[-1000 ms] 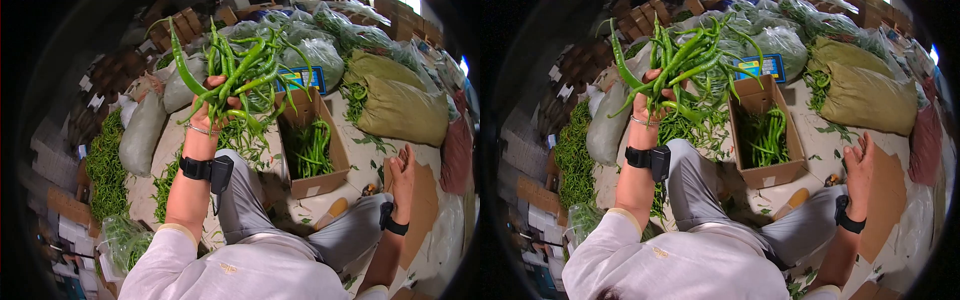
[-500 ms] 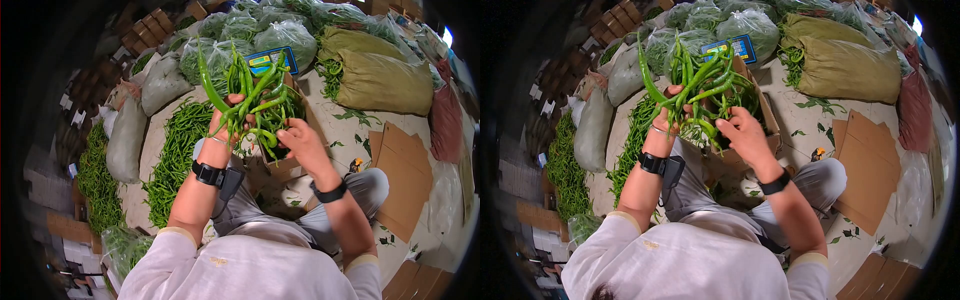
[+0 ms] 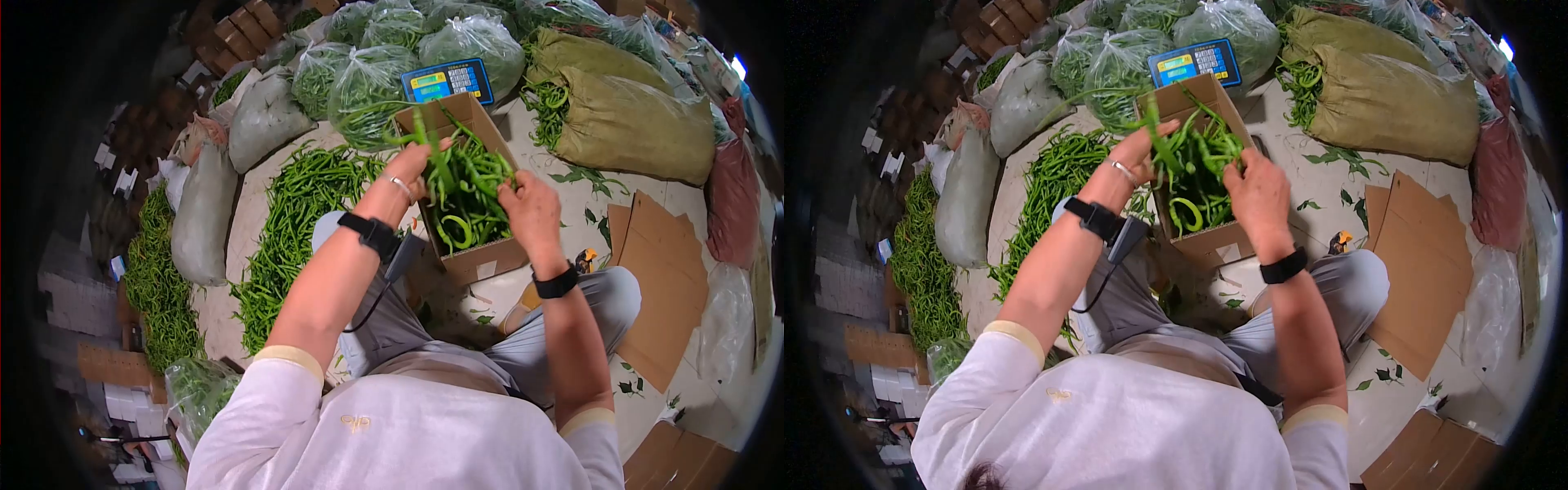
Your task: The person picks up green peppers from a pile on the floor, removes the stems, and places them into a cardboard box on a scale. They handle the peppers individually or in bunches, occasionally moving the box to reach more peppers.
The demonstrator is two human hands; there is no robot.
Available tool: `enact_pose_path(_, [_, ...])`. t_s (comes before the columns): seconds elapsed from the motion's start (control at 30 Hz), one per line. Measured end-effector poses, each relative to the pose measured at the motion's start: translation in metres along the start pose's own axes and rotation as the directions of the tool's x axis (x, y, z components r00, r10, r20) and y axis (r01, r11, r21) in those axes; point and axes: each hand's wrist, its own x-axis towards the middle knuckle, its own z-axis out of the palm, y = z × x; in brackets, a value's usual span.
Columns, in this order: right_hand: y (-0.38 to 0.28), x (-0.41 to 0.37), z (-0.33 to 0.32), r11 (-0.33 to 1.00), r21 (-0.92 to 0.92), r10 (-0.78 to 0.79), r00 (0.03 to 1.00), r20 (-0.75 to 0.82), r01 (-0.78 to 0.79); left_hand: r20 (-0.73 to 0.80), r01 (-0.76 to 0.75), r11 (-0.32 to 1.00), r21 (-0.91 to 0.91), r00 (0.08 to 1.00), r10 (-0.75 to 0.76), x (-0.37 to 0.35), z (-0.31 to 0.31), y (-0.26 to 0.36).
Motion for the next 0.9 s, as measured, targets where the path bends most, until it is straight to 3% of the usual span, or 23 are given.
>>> enact_pose_path(0.03, [0.004, 0.004, -0.002, 0.996, -0.088, -0.030, 1.000, 0.009, 0.031, 0.005, 0.021, 1.000, 0.008, 1.000, -0.021, 0.014, -0.007, -0.003])
enact_pose_path(0.07, [0.005, 0.005, -0.005, 0.995, -0.093, -0.026, 0.999, 0.023, 0.028, -0.057, -0.039, 0.986, 0.163, 0.997, 0.049, 0.004, 0.003, 0.000])
enact_pose_path(0.17, [-0.002, 0.012, -0.022, 0.923, -0.254, -0.304, 0.952, -0.027, 0.288, -0.158, 0.000, 0.954, 0.299, 0.986, 0.050, -0.021, 0.023, 0.011])
enact_pose_path(0.2, [-0.007, 0.015, -0.027, 0.923, -0.254, -0.302, 0.953, -0.018, 0.288, -0.162, 0.006, 0.956, 0.293, 0.986, 0.043, -0.019, 0.019, 0.010])
enact_pose_path(0.27, [-0.020, 0.023, -0.038, 0.912, -0.160, -0.389, 0.920, -0.048, 0.377, -0.080, -0.051, 0.874, 0.483, 0.992, 0.102, -0.011, 0.008, 0.015])
enact_pose_path(0.33, [-0.040, 0.029, -0.053, 0.922, -0.134, -0.372, 0.927, -0.054, 0.362, -0.043, -0.083, 0.845, 0.528, 0.991, 0.124, -0.006, -0.002, 0.022])
enact_pose_path(0.4, [-0.053, 0.034, -0.063, 0.983, 0.051, -0.175, 0.984, -0.011, 0.176, 0.035, -0.121, 0.781, 0.613, 0.991, 0.127, -0.005, -0.006, 0.030])
enact_pose_path(0.47, [-0.045, 0.039, -0.057, 0.964, 0.042, -0.261, 0.965, -0.025, 0.262, 0.032, -0.119, 0.817, 0.563, 0.992, 0.123, -0.019, -0.001, 0.037])
enact_pose_path(0.53, [-0.039, 0.043, -0.053, 0.976, 0.177, -0.127, 0.992, 0.008, 0.123, 0.039, -0.053, 0.707, 0.705, 0.999, 0.036, -0.020, -0.004, 0.047])
enact_pose_path(0.67, [-0.032, 0.043, -0.045, 0.944, 0.294, -0.121, 0.987, -0.104, 0.147, 0.130, -0.089, 0.792, 0.604, 0.991, 0.012, -0.029, -0.009, 0.051])
enact_pose_path(0.73, [-0.028, 0.042, -0.035, 0.937, 0.043, -0.336, 0.928, -0.162, 0.347, 0.097, -0.086, 0.810, 0.580, 0.995, 0.036, -0.030, -0.009, 0.046])
enact_pose_path(0.8, [-0.035, 0.037, -0.040, 0.953, 0.079, -0.275, 0.946, -0.169, 0.291, 0.256, -0.153, 0.698, 0.699, 0.966, -0.045, -0.025, -0.015, 0.041])
enact_pose_path(0.87, [-0.057, 0.027, -0.047, 0.940, 0.286, -0.120, 0.966, -0.227, 0.184, 0.300, -0.169, 0.640, 0.750, 0.949, -0.101, -0.021, -0.014, 0.037])
enact_pose_path(0.9, [-0.061, 0.027, -0.047, 0.933, 0.312, -0.112, 0.969, -0.222, 0.179, 0.346, -0.249, 0.627, 0.738, 0.938, -0.034, -0.016, -0.012, 0.035])
